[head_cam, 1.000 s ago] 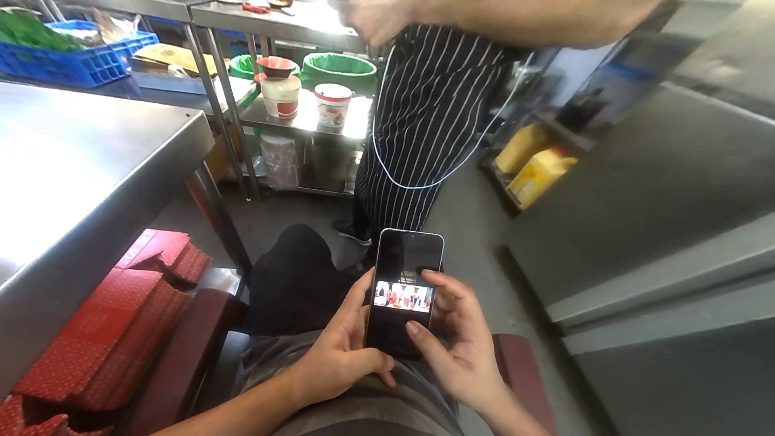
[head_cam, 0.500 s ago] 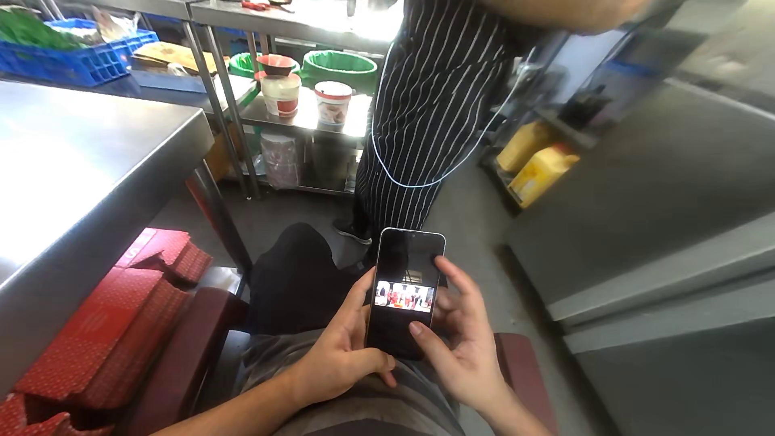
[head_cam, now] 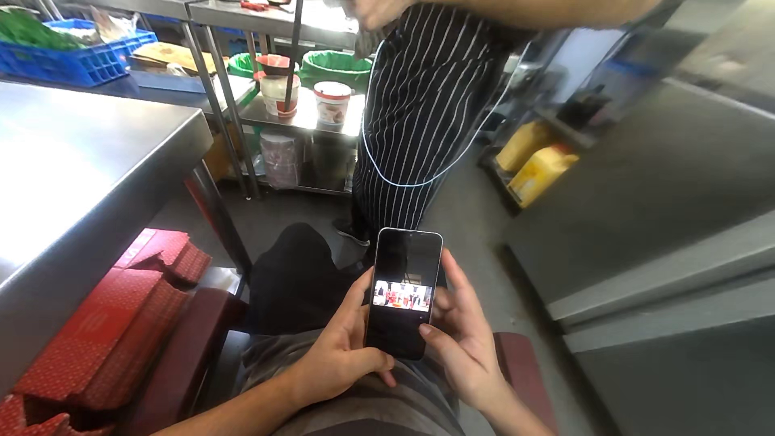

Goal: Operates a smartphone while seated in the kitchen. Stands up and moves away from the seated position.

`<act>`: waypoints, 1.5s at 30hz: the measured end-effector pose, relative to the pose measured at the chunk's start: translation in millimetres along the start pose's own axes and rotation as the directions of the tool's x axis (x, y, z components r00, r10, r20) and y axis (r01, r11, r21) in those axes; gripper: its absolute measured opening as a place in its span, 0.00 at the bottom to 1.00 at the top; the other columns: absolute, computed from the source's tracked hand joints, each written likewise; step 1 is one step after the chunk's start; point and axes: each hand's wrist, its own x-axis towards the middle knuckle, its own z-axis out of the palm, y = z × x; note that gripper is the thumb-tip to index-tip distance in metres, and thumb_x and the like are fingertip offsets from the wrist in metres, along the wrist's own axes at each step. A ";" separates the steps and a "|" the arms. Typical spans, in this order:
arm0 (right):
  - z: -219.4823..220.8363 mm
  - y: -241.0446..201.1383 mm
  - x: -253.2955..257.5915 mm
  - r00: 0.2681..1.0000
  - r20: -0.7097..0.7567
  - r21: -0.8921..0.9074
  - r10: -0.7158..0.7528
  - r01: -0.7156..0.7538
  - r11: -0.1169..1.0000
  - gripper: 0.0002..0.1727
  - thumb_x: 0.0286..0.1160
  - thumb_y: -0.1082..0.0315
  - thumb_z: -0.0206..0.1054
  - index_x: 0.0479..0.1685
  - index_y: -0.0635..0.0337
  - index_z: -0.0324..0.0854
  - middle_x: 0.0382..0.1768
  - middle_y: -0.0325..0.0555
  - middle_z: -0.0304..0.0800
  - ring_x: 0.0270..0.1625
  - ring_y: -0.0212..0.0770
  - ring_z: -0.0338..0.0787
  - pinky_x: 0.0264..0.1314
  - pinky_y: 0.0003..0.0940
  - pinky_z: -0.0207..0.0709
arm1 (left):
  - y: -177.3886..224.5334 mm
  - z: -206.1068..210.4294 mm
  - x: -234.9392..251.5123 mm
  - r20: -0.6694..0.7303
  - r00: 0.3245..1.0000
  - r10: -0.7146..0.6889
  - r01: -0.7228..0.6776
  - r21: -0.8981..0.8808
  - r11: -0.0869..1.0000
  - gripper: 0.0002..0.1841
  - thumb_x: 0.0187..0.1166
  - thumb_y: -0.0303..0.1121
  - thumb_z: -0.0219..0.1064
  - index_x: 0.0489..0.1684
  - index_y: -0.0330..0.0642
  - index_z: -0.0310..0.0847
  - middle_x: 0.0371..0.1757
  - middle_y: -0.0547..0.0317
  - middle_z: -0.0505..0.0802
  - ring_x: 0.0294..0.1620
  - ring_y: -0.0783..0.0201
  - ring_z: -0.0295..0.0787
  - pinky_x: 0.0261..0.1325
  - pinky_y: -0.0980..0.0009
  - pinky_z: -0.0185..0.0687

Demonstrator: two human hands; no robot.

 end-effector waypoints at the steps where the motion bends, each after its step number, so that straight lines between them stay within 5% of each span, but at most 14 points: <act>1: -0.5 0.1 0.3 1.000 0.003 0.005 -0.002 0.002 1.000 0.50 0.73 0.71 0.57 0.98 0.42 0.36 0.53 0.49 0.89 0.48 0.45 0.91 0.47 0.40 0.89 | -0.2 0.0 0.1 0.000 1.000 0.001 -0.001 -0.005 1.000 0.54 0.71 0.12 0.60 0.96 0.65 0.30 0.75 0.39 0.79 0.54 0.42 0.92 0.40 0.52 0.96; 32: -2.9 0.1 1.9 1.000 0.020 0.053 -0.022 0.021 0.998 0.47 0.74 0.72 0.52 0.98 0.45 0.37 0.52 0.49 0.90 0.48 0.41 0.91 0.49 0.36 0.88 | 1.8 0.6 0.2 -0.006 1.000 -0.008 0.008 -0.014 1.000 0.54 0.71 0.12 0.59 0.96 0.64 0.31 0.75 0.40 0.79 0.55 0.43 0.92 0.42 0.52 0.96; 38: 2.8 -1.6 0.4 0.999 -0.042 -0.040 0.003 -0.005 0.999 0.53 0.72 0.70 0.67 0.98 0.40 0.39 0.52 0.46 0.92 0.47 0.44 0.94 0.47 0.39 0.92 | 0.5 0.0 0.6 -0.011 1.000 -0.006 0.006 -0.018 1.000 0.55 0.71 0.12 0.60 0.96 0.65 0.31 0.76 0.39 0.79 0.58 0.42 0.91 0.43 0.51 0.95; 45: 2.5 1.7 0.6 1.000 -0.027 -0.004 0.002 -0.003 1.000 0.53 0.73 0.68 0.69 0.98 0.39 0.38 0.54 0.49 0.92 0.49 0.49 0.95 0.50 0.43 0.93 | -0.6 -1.3 1.7 0.015 1.000 0.013 -0.012 -0.016 1.000 0.53 0.72 0.13 0.59 0.95 0.65 0.29 0.75 0.38 0.79 0.61 0.41 0.89 0.43 0.50 0.95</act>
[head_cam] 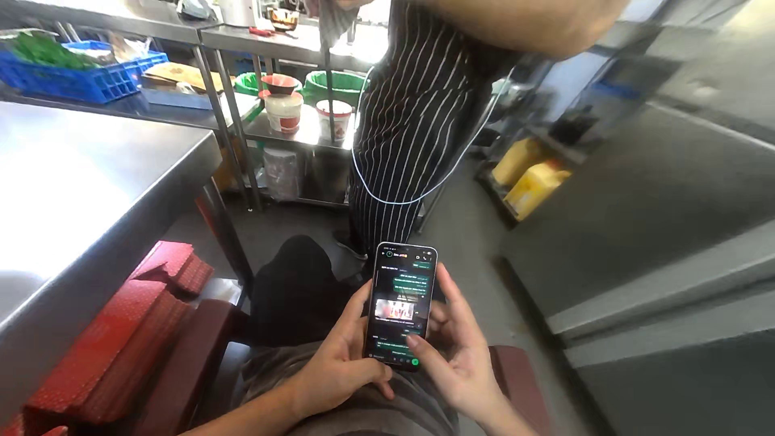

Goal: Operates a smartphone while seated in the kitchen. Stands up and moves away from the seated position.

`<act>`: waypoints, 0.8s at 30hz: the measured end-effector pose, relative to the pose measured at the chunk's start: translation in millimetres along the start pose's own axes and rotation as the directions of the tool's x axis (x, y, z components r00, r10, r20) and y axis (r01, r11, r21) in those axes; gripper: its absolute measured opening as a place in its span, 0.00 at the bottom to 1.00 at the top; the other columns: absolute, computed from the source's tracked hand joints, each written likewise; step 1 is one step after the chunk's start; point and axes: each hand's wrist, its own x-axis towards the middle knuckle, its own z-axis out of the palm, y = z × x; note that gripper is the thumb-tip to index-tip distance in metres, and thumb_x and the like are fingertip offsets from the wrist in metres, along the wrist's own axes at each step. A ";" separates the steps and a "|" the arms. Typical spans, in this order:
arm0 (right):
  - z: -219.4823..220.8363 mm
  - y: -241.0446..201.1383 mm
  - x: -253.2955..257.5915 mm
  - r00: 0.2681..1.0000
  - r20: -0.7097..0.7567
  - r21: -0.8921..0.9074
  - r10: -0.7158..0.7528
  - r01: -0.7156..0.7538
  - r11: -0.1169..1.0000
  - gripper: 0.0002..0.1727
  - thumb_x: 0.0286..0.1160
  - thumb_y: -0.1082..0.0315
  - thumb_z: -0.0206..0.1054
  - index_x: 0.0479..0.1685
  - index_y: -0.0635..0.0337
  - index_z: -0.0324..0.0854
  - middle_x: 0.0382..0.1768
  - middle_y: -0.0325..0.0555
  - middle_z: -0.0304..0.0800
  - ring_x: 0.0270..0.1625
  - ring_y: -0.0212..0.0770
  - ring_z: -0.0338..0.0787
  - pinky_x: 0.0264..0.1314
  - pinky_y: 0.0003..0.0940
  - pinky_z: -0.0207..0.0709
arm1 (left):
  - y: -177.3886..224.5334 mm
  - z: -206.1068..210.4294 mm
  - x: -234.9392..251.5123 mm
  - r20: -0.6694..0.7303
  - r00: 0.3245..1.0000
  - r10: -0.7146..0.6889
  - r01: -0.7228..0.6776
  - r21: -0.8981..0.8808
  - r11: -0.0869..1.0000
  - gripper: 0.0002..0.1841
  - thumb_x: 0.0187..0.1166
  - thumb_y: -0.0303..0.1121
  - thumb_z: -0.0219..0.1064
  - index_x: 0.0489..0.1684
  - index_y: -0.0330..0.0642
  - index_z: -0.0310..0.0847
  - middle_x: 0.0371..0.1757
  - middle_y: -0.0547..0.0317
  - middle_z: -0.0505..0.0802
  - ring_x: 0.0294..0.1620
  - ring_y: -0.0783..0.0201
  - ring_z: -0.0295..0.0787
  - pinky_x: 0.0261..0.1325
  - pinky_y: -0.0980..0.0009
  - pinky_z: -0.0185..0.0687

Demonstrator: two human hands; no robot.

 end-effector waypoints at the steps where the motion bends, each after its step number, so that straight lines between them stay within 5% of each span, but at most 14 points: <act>1: 0.0 0.5 0.1 1.000 0.002 0.004 -0.002 0.002 1.000 0.53 0.73 0.68 0.69 0.98 0.39 0.38 0.53 0.50 0.92 0.49 0.49 0.95 0.50 0.44 0.93 | -0.3 -0.3 0.1 0.009 1.000 0.007 -0.007 -0.003 1.000 0.53 0.73 0.13 0.58 0.95 0.65 0.28 0.75 0.37 0.79 0.62 0.40 0.89 0.44 0.50 0.95; 11: -2.4 3.6 4.1 0.998 0.052 0.179 -0.031 0.021 0.984 0.47 0.77 0.74 0.55 0.98 0.52 0.34 0.61 0.63 0.88 0.56 0.55 0.93 0.57 0.49 0.91 | -2.6 -1.7 3.2 0.043 0.997 0.067 -0.064 -0.061 0.996 0.56 0.68 0.10 0.59 0.94 0.55 0.21 0.78 0.35 0.77 0.68 0.37 0.85 0.41 0.48 0.95; 18: -1.1 5.8 6.0 0.998 0.022 0.164 -0.057 0.053 0.985 0.42 0.82 0.74 0.52 0.96 0.62 0.36 0.58 0.60 0.90 0.54 0.51 0.93 0.57 0.46 0.90 | -8.6 -5.4 4.5 0.077 0.990 0.120 -0.115 -0.075 0.991 0.57 0.67 0.10 0.60 0.93 0.52 0.19 0.79 0.36 0.76 0.69 0.36 0.84 0.41 0.47 0.95; 24: 6.2 -2.4 5.8 0.999 -0.034 0.096 -0.027 0.031 0.995 0.54 0.72 0.74 0.73 0.95 0.64 0.38 0.52 0.55 0.93 0.48 0.51 0.95 0.49 0.46 0.94 | -9.8 -7.7 5.0 0.083 0.988 0.128 -0.124 -0.050 0.991 0.57 0.67 0.10 0.61 0.93 0.50 0.18 0.78 0.36 0.77 0.68 0.38 0.86 0.42 0.48 0.95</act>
